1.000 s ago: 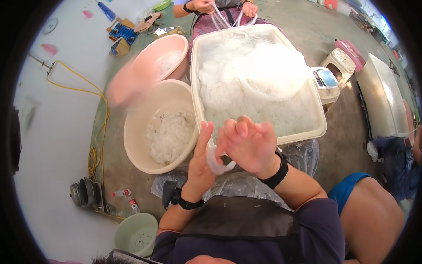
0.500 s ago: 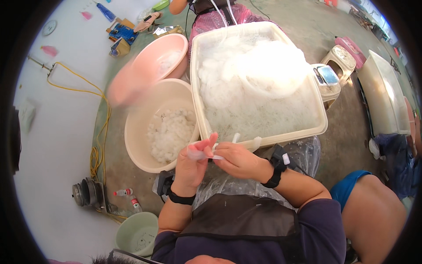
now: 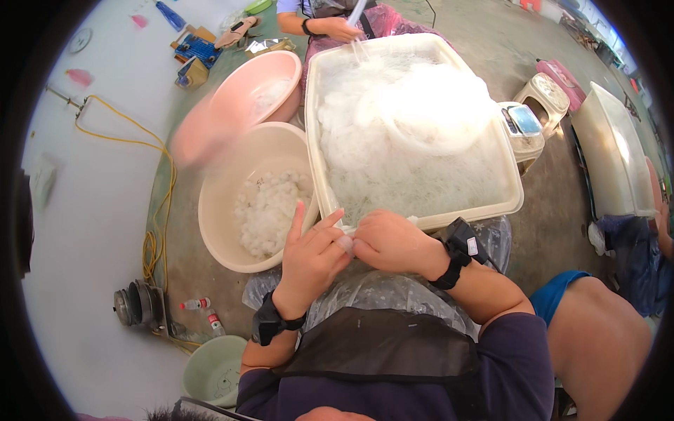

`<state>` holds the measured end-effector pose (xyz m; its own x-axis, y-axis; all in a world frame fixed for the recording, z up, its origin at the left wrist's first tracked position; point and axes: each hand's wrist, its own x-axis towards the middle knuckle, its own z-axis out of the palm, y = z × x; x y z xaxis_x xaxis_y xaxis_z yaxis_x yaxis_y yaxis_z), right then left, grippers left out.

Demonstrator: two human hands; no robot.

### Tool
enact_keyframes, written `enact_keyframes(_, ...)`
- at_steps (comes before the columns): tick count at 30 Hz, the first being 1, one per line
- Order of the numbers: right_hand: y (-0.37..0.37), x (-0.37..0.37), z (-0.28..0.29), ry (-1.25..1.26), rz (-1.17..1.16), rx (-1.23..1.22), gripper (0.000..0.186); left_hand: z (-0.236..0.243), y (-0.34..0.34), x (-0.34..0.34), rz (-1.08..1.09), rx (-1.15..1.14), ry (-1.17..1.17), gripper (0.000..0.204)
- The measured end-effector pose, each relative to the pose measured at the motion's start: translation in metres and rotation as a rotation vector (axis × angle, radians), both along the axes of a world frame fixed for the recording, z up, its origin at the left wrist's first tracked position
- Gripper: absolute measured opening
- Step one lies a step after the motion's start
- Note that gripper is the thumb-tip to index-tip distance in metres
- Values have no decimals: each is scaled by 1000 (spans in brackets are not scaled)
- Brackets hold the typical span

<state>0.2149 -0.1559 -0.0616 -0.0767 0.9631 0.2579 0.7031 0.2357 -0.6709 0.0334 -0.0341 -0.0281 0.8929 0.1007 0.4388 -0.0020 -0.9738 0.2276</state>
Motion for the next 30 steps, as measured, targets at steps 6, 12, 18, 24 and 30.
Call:
enact_keyframes(6, -12, 7, 7, 947, 55, -273, 15, 4, -2, 0, -160, -1068, -104, 9)
enact_keyframes(12, 0, -3, 9, 284, -267, 9, 16, -3, -13, 1, -88, -1740, -215, 21)
enact_keyframes(18, -4, -23, -13, 709, 132, -336, 27, 1, -22, 19, 238, -1674, -511, 21)
enact_keyframes(24, 13, -32, -29, 366, 70, -245, 29, -26, 27, -8, -105, -1985, -138, 22)
enact_keyframes(30, 45, 20, -14, 722, -297, -74, 27, -80, 71, -32, 417, -1171, -61, 32)
